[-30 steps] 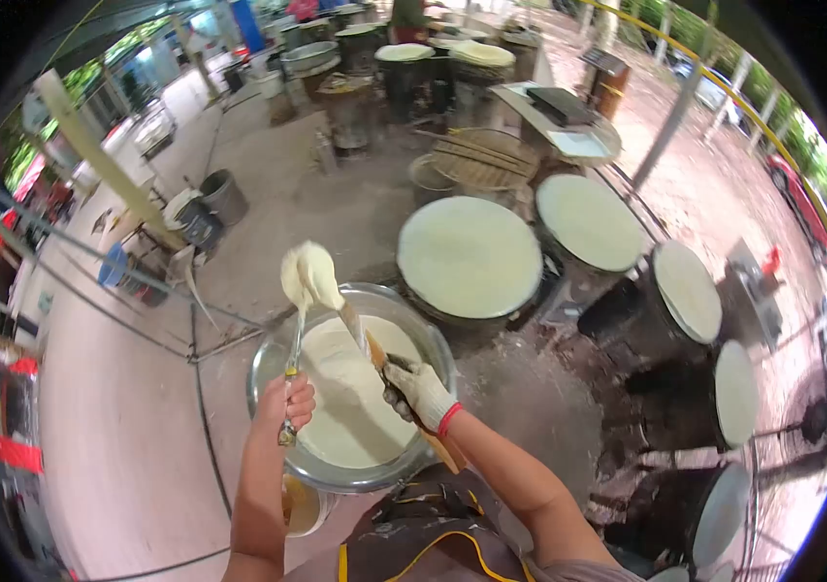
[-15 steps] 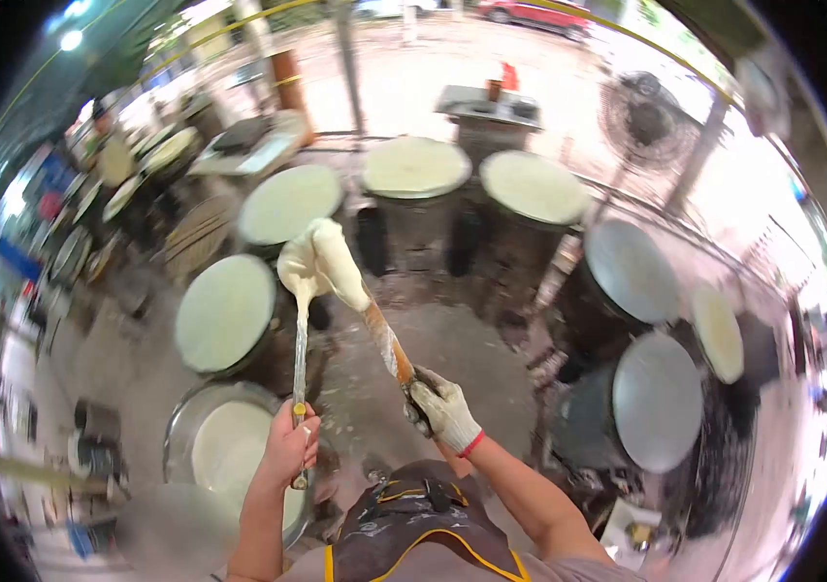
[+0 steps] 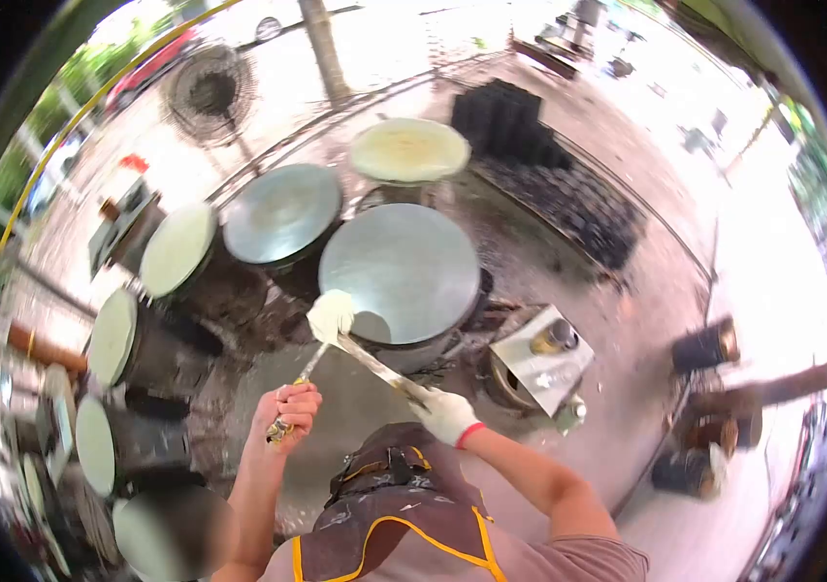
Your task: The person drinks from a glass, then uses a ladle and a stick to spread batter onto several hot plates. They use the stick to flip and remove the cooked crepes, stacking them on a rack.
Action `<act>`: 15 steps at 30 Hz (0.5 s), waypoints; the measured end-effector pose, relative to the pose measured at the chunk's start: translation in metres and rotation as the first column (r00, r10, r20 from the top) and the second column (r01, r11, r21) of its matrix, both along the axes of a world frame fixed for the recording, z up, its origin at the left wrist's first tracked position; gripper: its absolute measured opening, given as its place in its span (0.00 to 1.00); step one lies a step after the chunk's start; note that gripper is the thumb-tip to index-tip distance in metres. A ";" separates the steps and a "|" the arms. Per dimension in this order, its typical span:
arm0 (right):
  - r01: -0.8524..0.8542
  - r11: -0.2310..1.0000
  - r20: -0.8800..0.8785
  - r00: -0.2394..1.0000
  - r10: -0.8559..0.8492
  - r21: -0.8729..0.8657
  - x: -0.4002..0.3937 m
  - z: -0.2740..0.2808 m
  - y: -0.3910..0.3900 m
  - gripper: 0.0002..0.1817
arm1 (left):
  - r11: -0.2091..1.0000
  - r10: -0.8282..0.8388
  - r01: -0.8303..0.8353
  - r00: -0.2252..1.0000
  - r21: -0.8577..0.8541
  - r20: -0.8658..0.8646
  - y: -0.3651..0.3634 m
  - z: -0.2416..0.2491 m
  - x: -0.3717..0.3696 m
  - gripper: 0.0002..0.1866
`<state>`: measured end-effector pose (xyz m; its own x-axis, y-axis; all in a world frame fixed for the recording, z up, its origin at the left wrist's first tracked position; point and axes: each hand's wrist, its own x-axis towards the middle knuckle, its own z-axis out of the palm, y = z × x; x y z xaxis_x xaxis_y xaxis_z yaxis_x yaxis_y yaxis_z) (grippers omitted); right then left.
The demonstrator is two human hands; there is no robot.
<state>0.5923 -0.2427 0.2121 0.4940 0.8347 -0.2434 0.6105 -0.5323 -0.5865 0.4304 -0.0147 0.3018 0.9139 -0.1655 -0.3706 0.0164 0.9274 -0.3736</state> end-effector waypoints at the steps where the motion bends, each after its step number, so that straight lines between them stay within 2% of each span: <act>1: 0.031 0.999 0.022 0.999 -0.031 -0.019 0.011 -0.010 -0.026 0.23 | 0.995 -0.053 0.050 0.998 0.090 0.024 -0.001 -0.004 0.018 0.12; 3: 0.164 0.986 -0.024 0.986 -0.164 0.014 0.013 -0.013 -0.063 0.22 | 0.957 -0.144 0.118 0.987 0.266 0.077 0.003 -0.010 0.041 0.13; 4: 0.191 0.981 -0.060 0.979 -0.194 -0.039 0.013 -0.012 -0.073 0.22 | 0.868 -0.179 0.161 0.984 0.470 -0.006 0.001 -0.007 0.054 0.08; 6: 0.227 0.964 -0.132 0.961 -0.245 -0.140 0.012 -0.011 -0.079 0.22 | 0.526 -0.198 0.243 0.967 0.815 -0.161 -0.010 0.014 0.077 0.03; 7: 0.331 0.942 -0.203 0.920 -0.335 -0.055 0.013 -0.018 -0.074 0.22 | 0.302 -0.181 0.264 0.959 0.916 -0.217 -0.011 0.019 0.090 0.02; 9: 0.533 0.841 -0.353 0.808 -0.473 0.093 0.015 -0.052 -0.057 0.23 | 0.154 -0.173 0.212 0.967 0.965 -0.185 -0.003 -0.003 0.111 0.06; 10: 0.537 0.744 -0.253 0.843 -0.474 0.397 0.019 -0.064 -0.039 0.23 | 0.077 -0.180 0.190 0.968 0.979 -0.174 0.002 -0.014 0.121 0.06; 11: 0.720 0.608 -0.523 0.678 -0.516 0.333 0.022 -0.072 -0.026 0.23 | 0.001 -0.189 0.165 0.969 0.986 -0.162 0.007 -0.026 0.132 0.07; 13: 0.946 0.319 -0.898 0.183 -0.401 0.050 0.035 -0.054 0.010 0.22 | -0.194 -0.207 0.195 0.950 0.961 -0.235 0.013 -0.059 0.154 0.06; 14: 0.969 0.247 -0.847 0.158 -0.508 0.032 0.042 -0.082 0.023 0.22 | -0.299 -0.216 0.189 0.941 0.935 -0.259 0.017 -0.080 0.167 0.06; 15: 0.990 0.139 -0.885 0.069 -0.460 0.005 0.044 -0.079 0.036 0.22 | -0.399 -0.224 0.176 0.933 0.900 -0.282 0.021 -0.098 0.180 0.06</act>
